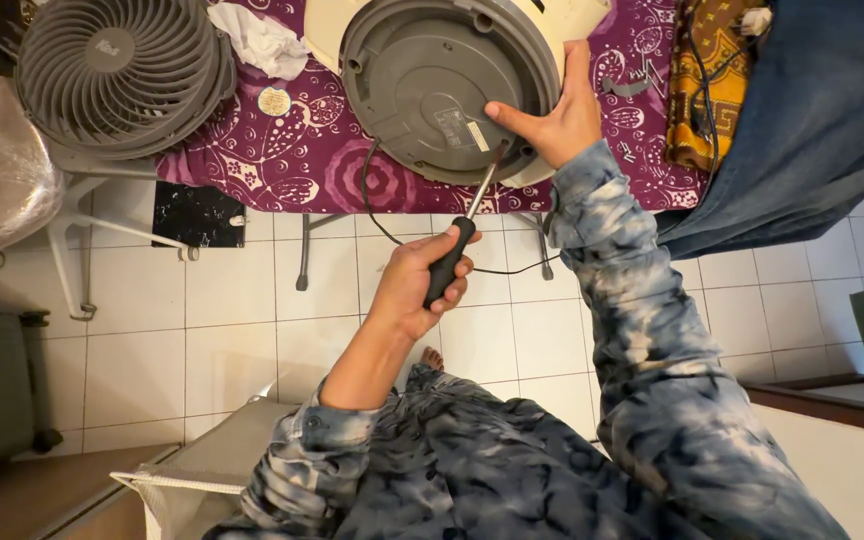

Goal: The person uses a screwdriver to remove screws from the base of a small appliance placed on a table. The person repeatedly rotates the appliance to access different screws and continues unscrewing throughout the clip.

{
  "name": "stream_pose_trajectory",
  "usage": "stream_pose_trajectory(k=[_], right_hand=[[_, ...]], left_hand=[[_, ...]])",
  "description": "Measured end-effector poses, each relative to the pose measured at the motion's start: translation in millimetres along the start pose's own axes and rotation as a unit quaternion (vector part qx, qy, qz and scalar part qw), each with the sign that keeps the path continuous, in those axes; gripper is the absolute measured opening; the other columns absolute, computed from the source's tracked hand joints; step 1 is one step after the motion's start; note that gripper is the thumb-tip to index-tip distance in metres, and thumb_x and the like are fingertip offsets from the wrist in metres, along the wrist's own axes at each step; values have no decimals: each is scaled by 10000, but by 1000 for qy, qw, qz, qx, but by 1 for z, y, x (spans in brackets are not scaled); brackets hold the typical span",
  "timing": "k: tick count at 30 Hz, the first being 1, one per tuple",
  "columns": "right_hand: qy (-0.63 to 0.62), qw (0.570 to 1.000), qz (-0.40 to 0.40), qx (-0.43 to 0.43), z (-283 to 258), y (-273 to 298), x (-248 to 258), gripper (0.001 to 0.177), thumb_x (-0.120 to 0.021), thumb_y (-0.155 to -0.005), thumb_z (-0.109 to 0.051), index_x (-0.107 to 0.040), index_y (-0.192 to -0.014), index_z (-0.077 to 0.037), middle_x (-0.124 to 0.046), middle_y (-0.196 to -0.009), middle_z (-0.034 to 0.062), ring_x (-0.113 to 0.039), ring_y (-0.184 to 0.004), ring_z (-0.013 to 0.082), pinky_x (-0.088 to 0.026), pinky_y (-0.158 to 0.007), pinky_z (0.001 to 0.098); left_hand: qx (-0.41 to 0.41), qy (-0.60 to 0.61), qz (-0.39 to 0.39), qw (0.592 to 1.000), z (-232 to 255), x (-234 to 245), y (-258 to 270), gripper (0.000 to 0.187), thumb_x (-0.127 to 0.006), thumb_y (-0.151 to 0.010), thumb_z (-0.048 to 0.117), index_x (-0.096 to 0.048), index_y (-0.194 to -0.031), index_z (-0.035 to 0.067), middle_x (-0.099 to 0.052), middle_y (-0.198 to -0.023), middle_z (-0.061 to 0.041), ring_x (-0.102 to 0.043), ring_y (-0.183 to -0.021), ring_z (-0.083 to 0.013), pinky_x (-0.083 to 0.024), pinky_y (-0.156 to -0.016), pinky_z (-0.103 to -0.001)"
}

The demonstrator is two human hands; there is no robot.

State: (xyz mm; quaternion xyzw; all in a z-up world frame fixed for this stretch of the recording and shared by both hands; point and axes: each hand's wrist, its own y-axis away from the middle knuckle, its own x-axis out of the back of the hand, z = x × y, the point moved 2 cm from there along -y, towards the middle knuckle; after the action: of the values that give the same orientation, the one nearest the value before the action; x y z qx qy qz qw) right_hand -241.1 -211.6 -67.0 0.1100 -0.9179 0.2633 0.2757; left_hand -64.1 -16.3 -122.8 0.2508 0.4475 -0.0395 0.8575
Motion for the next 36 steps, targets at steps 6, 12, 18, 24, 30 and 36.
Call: stream_pose_trajectory(k=[6, 12, 18, 24, 30, 36], right_hand=[[-2, 1000, -3, 9, -8, 4, 1, 776, -969, -907, -319, -401, -1358, -43, -704, -1307, 156, -749, -1203, 243, -602, -1037, 361], [-57, 998, -13, 27, -9, 1, 0, 762, -951, -939, -241, -393, -1421, -50, -696, -1355, 146, -717, -1259, 237, -587, -1094, 362], [-75, 994, -54, 56, 13, -2, 0, 737, -954, -978, -191, -362, -1379, -12, -646, -1402, 150, -664, -1315, 234, -547, -1161, 358], [12, 994, -56, 89, 24, -12, 4, 1117, -1021, -877, -249, -178, -1561, 14, -380, -1568, 232, -408, -1557, 328, -333, -1338, 428], [267, 923, -9, 276, -44, -25, 16, 1272, -1002, -718, -365, -153, -1606, -36, -226, -1617, 229, -311, -1530, 398, -322, -1333, 423], [473, 850, -35, 231, -91, -47, -24, 872, -1016, -662, -431, -609, -1339, -62, -615, -1269, 217, -574, -1126, 461, -500, -834, 545]], left_hand=[[-7, -135, 91, 987, 22, -21, 6, 278, -638, -990, 242, -645, -952, -34, -588, -649, -68, -511, -415, -122, -298, -310, -256], [-41, -194, 120, 973, 17, -37, 4, 319, -618, -983, 250, -625, -780, 4, -564, -602, -55, -497, -376, -127, -301, -292, -288], [-71, -207, 110, 970, 5, -34, 1, 348, -600, -1003, 273, -605, -785, 1, -569, -611, -54, -525, -396, -129, -338, -303, -291], [-66, -123, 51, 989, -3, 27, 26, 297, -638, -979, 296, -690, -951, 4, -594, -636, -42, -530, -421, -109, -330, -335, -260], [-140, -167, 99, 971, 7, 88, 24, 333, -651, -1001, 295, -687, -951, -33, -595, -638, -40, -518, -418, -103, -341, -334, -264], [-130, -197, 105, 966, 19, 108, -5, 302, -643, -989, 270, -697, -916, -17, -573, -613, -32, -486, -381, -94, -324, -313, -270]])
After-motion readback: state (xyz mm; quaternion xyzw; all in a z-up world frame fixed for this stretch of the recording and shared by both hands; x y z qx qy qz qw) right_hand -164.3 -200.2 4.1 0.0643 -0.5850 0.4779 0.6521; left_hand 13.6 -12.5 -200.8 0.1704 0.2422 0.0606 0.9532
